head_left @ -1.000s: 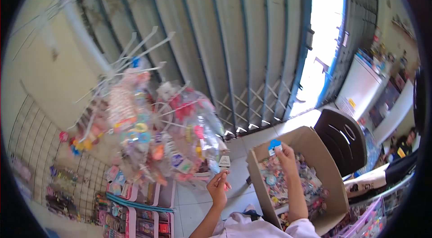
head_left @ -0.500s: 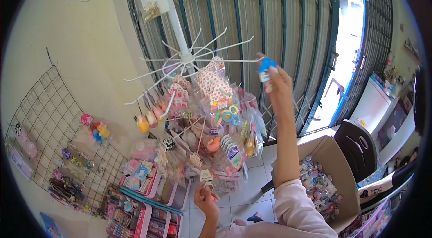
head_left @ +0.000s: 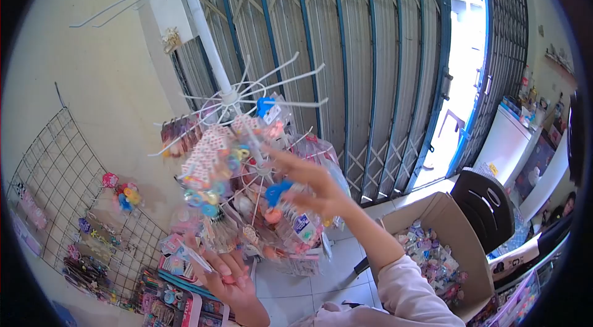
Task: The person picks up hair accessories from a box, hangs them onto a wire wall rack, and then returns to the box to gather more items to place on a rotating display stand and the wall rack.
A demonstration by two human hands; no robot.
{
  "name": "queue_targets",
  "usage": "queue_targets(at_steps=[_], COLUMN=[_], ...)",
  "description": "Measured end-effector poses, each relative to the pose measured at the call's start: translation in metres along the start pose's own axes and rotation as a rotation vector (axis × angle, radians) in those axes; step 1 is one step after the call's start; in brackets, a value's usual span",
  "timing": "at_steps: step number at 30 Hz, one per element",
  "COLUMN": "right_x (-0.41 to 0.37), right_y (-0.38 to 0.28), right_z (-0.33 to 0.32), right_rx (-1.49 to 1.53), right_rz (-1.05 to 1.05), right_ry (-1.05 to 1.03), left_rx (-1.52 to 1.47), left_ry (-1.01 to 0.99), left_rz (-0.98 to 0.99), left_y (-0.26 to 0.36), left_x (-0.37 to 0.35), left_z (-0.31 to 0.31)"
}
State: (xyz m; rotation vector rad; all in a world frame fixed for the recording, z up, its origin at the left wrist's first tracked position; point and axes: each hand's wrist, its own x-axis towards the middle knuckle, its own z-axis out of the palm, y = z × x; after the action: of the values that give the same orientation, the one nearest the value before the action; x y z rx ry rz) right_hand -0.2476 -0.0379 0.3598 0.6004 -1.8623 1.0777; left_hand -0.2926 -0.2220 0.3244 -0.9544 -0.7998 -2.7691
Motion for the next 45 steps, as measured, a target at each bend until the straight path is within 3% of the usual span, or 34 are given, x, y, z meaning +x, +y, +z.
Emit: queue_targets(at_steps=[3, 6, 10, 12, 13, 17, 21, 25, 38, 40, 45], right_x=[-0.004, -0.026, -0.019, -0.006, -0.002, 0.01, 0.02, 0.033, 0.033, 0.033, 0.049], right_y=[-0.004, 0.008, 0.033, 0.036, 0.035, 0.033, 0.035, 0.041, 0.044, 0.045, 0.072], right_z=[0.003, -0.013, -0.049, -0.063, -0.068, -0.086, -0.099, -0.106, -0.109, -0.107, -0.089], right_rx=[-0.047, -0.062, 0.311, 0.392, 0.473, 0.366, 0.312, 0.285, 0.291, 0.123, 0.089], right_rz=[0.031, 0.539, 0.422, 0.39, 0.369, 0.436, 0.331, 0.39, 0.508, 0.618, 0.694], right_ry=[-0.192, 0.048, 0.48, 0.511, 0.574, 0.449, 0.457, 0.493, 0.502, 0.4, 0.282], left_rx=[-0.095, -0.151, -0.096, 0.136, 0.125, 0.227, 0.443, 0.601, 0.525, 0.464, 0.413], left_ry=[-0.003, -0.132, -0.385, -0.507, -0.492, -0.544, -0.538, -0.623, -0.56, -0.573, -0.48], left_rz=[-0.016, 0.013, -0.245, -0.419, -0.409, -0.355, -0.314, -0.173, -0.302, -0.292, -0.301], left_y=[-0.003, -0.011, -0.021, -0.024, -0.03, -0.05, -0.049, -0.057, -0.063, -0.063, -0.061], left_x=[0.008, 0.021, 0.041, 0.051, 0.054, 0.065, 0.07, 0.073, 0.068, 0.069, 0.061], left_z=[0.017, 0.014, 0.046, 0.078, 0.087, 0.093, 0.093, 0.09, 0.083, 0.08, 0.071])
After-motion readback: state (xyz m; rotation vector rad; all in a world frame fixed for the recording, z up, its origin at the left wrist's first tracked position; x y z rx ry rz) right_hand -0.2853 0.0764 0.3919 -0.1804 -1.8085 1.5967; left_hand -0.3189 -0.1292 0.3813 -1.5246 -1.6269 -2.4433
